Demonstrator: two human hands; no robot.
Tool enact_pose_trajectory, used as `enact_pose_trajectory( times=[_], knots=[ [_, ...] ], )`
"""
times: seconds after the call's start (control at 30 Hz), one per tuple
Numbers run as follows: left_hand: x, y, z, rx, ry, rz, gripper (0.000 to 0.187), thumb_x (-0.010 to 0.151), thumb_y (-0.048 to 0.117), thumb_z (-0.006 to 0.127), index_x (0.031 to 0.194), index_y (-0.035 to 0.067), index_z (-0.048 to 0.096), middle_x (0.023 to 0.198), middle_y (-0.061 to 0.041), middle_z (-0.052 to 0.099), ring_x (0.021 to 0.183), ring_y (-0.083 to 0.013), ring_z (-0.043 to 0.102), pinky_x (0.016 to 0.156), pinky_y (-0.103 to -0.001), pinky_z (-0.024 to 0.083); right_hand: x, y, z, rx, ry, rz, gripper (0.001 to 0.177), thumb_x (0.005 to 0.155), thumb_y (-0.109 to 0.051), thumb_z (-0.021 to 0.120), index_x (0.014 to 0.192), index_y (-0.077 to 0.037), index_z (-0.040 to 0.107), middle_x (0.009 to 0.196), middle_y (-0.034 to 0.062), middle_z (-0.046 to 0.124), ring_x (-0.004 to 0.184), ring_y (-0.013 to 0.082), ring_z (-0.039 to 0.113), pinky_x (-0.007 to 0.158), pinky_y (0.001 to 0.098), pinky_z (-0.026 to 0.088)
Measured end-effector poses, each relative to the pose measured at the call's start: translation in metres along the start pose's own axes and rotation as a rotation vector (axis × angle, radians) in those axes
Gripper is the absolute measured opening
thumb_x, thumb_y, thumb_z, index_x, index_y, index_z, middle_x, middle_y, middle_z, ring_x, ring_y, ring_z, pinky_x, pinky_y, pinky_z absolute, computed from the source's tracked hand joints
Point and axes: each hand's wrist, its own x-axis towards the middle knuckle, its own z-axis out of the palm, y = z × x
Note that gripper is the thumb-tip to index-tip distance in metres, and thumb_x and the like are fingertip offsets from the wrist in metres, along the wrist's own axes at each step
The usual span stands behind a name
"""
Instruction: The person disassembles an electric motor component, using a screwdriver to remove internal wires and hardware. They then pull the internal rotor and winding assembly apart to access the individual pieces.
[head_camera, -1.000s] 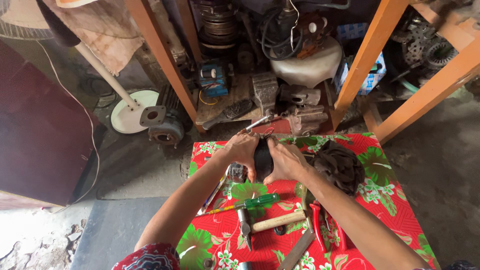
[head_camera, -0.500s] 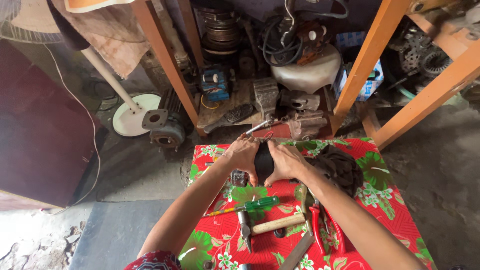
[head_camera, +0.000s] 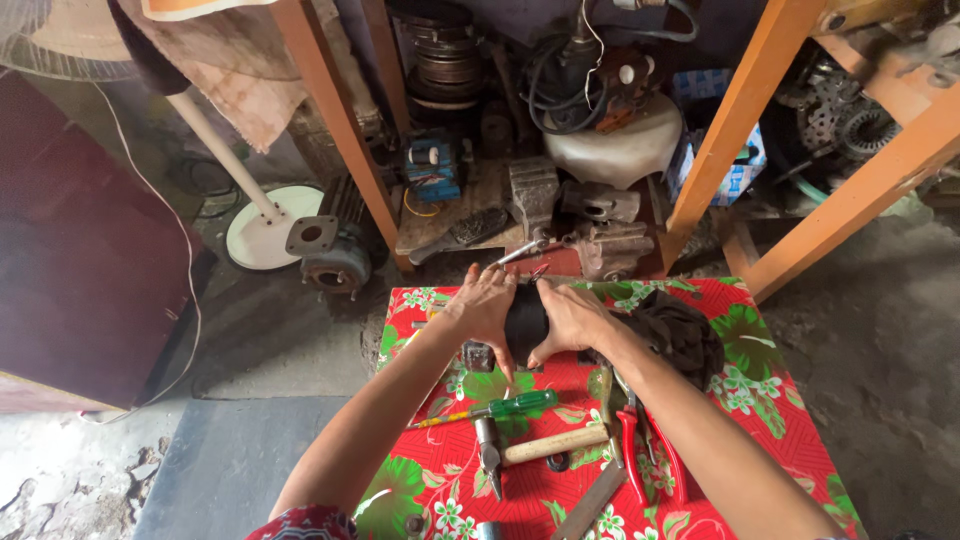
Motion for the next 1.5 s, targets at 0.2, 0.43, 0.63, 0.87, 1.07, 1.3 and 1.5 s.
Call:
enact_pose_trajectory(
  times=[0.2, 0.43, 0.63, 0.87, 1.07, 1.3, 1.5],
  knots=[
    [-0.015, 0.001, -0.004, -0.003, -0.046, -0.016, 0.152, 0.024, 0.06, 0.099, 0.146, -0.006, 0.038, 0.14, -0.018, 0.055, 0.138, -0.0336, 0.048, 0.12, -0.051, 0.03, -0.011, -0.018, -0.018, -0.131, -0.088, 0.078, 0.124, 0.04, -0.068, 0.092, 0.126, 0.009, 0.047, 0.105, 0.0249, 0.071, 0.108, 0.0383, 0.067, 0.096, 0.0477, 0.052],
    [-0.003, -0.004, 0.002, -0.055, -0.132, -0.109, 0.152, 0.029, 0.052, 0.102, 0.155, 0.003, 0.031, 0.143, -0.016, 0.054, 0.132, -0.0334, 0.052, 0.104, -0.049, 0.044, -0.032, -0.048, 0.017, -0.177, 0.322, 0.183, 0.131, 0.051, -0.078, 0.084, 0.139, 0.01, 0.042, 0.137, 0.026, 0.056, 0.134, 0.0366, 0.045, 0.105, 0.0681, 0.029],
    [-0.006, -0.051, 0.0, -0.598, -0.169, -0.105, 0.121, 0.035, 0.039, 0.094, 0.147, 0.021, 0.052, 0.113, -0.015, 0.077, 0.108, -0.0285, 0.074, 0.092, -0.039, 0.057, -0.026, -0.036, 0.036, -0.173, 0.36, 0.15, 0.135, 0.051, -0.083, 0.079, 0.146, 0.004, 0.037, 0.145, 0.0241, 0.049, 0.136, 0.0373, 0.043, 0.108, 0.0712, 0.025],
    [-0.02, -0.04, 0.025, -0.373, 0.129, -0.205, 0.103, 0.042, 0.047, 0.094, 0.139, 0.027, 0.065, 0.105, -0.01, 0.077, 0.106, -0.0289, 0.069, 0.096, -0.042, 0.049, -0.014, -0.01, 0.035, 0.002, 0.285, 0.045, 0.14, 0.042, -0.073, 0.09, 0.15, -0.004, 0.032, 0.152, 0.0189, 0.041, 0.142, 0.0353, 0.038, 0.112, 0.0681, 0.023],
    [-0.028, -0.015, 0.019, -0.308, 0.232, -0.364, 0.102, 0.035, 0.054, 0.094, 0.13, 0.028, 0.07, 0.106, -0.007, 0.075, 0.108, -0.0297, 0.062, 0.096, -0.042, 0.045, -0.008, 0.007, 0.013, 0.04, 0.192, -0.098, 0.132, 0.041, -0.056, 0.099, 0.149, -0.012, 0.037, 0.154, 0.0158, 0.041, 0.145, 0.0338, 0.034, 0.117, 0.066, 0.017],
    [-0.038, -0.001, 0.03, -0.39, 0.356, -0.418, 0.099, 0.036, 0.047, 0.093, 0.128, 0.02, 0.071, 0.112, -0.009, 0.073, 0.111, -0.0324, 0.059, 0.1, -0.046, 0.039, 0.001, 0.02, -0.006, 0.262, 0.063, -0.214, 0.117, 0.046, -0.033, 0.099, 0.146, -0.01, 0.042, 0.148, 0.014, 0.051, 0.14, 0.0307, 0.047, 0.117, 0.0413, 0.038],
    [-0.04, 0.002, 0.046, -0.604, 0.455, -0.392, 0.097, 0.036, 0.037, 0.094, 0.127, 0.014, 0.068, 0.115, -0.013, 0.067, 0.113, -0.0367, 0.06, 0.099, -0.046, 0.049, 0.014, 0.053, -0.009, 0.405, -0.081, -0.228, 0.088, 0.061, -0.006, 0.078, 0.144, -0.008, 0.048, 0.142, 0.0149, 0.059, 0.136, 0.0286, 0.054, 0.11, 0.0374, 0.045]
  ],
)
